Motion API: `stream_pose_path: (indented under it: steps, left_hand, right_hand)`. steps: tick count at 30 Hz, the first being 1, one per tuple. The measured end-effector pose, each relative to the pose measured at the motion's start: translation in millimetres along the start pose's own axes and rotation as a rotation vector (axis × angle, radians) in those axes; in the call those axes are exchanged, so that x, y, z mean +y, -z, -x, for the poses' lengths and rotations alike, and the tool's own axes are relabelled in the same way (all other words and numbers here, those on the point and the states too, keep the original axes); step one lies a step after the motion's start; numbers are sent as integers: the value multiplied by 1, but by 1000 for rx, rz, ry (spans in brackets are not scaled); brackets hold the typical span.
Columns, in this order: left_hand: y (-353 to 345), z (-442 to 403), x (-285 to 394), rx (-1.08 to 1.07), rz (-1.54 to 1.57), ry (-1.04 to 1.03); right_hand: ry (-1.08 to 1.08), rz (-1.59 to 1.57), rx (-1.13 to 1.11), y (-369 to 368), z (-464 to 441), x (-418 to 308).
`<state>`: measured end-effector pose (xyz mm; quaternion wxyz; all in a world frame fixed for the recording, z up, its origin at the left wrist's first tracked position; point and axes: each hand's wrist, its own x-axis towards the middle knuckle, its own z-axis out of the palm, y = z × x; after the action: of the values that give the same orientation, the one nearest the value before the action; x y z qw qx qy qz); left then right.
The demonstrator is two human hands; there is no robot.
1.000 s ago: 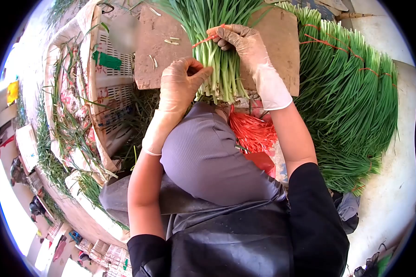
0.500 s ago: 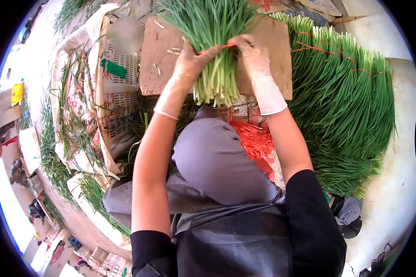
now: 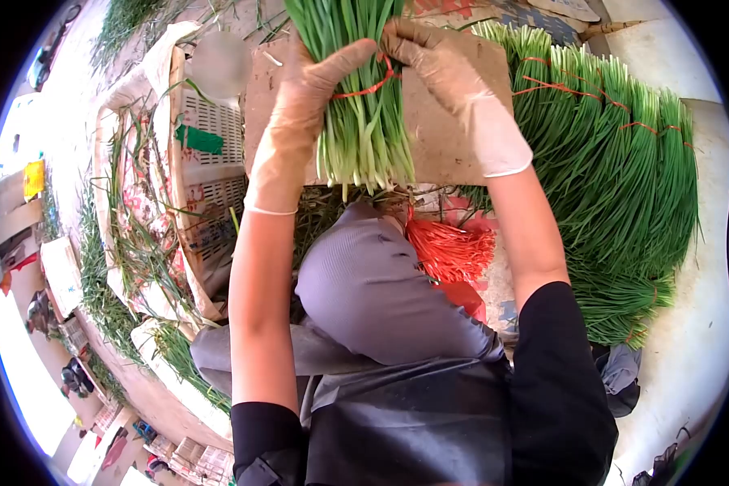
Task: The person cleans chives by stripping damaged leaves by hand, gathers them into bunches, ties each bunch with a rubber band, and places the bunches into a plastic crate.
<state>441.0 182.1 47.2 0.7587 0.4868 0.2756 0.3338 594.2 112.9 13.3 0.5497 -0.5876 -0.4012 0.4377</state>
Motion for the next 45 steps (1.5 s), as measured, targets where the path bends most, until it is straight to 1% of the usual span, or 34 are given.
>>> stream_pose_path:
  steps: [1,3,5,7,9,10,11,12,13,14,15,16,17,19,21,23,24,25,26,27,28,29,30,31,32,33,34,35,37,38,39,40,43,45]
  left_hand:
    - [-4,7,16,0,-59,-133]
    - [2,5,38,-111,-172,-345]
    - [1,15,52,-111,-221,-345]
    - [4,28,55,-112,-263,-337]
    - [14,38,43,-134,368,6]
    - [15,37,33,-29,-305,-247]
    - [29,32,20,-31,-306,-249]
    - [50,19,5,-52,-307,-134]
    - [61,13,-4,-69,-306,-16]
    - [56,11,-2,-33,-3,15]
    - [51,9,0,-34,-3,20]
    - [48,9,2,-17,-100,-142]
    - [46,10,4,0,-198,-299]
    - [42,0,11,79,-308,-224]
    - [25,-9,35,4,-305,-381]
    - [24,-11,57,-25,-273,-273]
    - [15,-11,72,-17,-275,-263]
    - [-1,-14,95,-58,-208,-83]
    - [-7,-12,104,-96,-138,103]
    - [11,-24,93,-85,-135,114]
    - [41,-49,76,-132,-518,97]
    - [58,-62,69,-182,-903,74]
    - [-4,1,79,271,-1090,197]
    - [62,-22,49,-272,-1390,-58]
    - [59,2,38,-285,-709,251]
    - [112,2,-28,-127,-1594,-86]
    - [77,37,-23,76,-1707,-43]
    - [58,60,-20,129,-1667,108]
    - [49,76,-46,327,-1970,24]
    - [48,78,-51,334,-1932,58]
    - [56,78,-57,348,-1924,62]
    - [67,76,-61,332,-1819,-12]
    - [89,76,-45,351,-1617,-206]
    - [87,77,-8,129,-1521,25]
  right_hand:
    - [192,67,-24,-3,4,-17]
    - [262,-26,-85,-11,6,-51]
    - [339,-110,-150,-13,7,-69]
    - [539,107,-244,-6,11,-75]
    - [584,169,-236,-9,6,-58]
    - [379,73,-201,-13,5,-54]
    - [170,-26,-165,-17,6,-48]
    - [13,-21,-281,-11,-5,-31]
    - [8,-23,-276,-8,-12,-24]
    - [258,225,-312,-10,-17,-25]
    - [510,473,-342,-13,-20,-26]
    - [220,170,-203,-19,-21,-23]
    - [210,163,-203,-19,-23,-10]
    - [447,379,-69,-18,-33,20]
    - [375,274,-86,-29,-26,-1]
    - [363,664,5,-39,3,-48]
    - [366,451,38,-44,-2,-33]
    - [361,448,31,-46,2,-35]
    - [219,290,25,-48,10,-42]
    - [77,132,19,-50,18,-49]
    - [-89,49,15,-53,23,-53]
    - [-88,48,10,-52,21,-38]
    - [-81,301,68,-51,13,-9]
    - [-71,551,134,-51,9,13]
    - [-72,671,174,-54,9,21]
    - [-82,792,210,-59,12,28]
    - [73,780,313,-69,17,35]
    - [215,776,339,-76,20,31]
    - [429,736,261,-87,20,29]
    - [432,741,252,-93,19,32]
    - [521,542,195,-100,17,36]
    - [606,340,137,-104,15,38]
    - [592,237,173,-114,16,1]
    - [615,259,120,-118,9,-27]
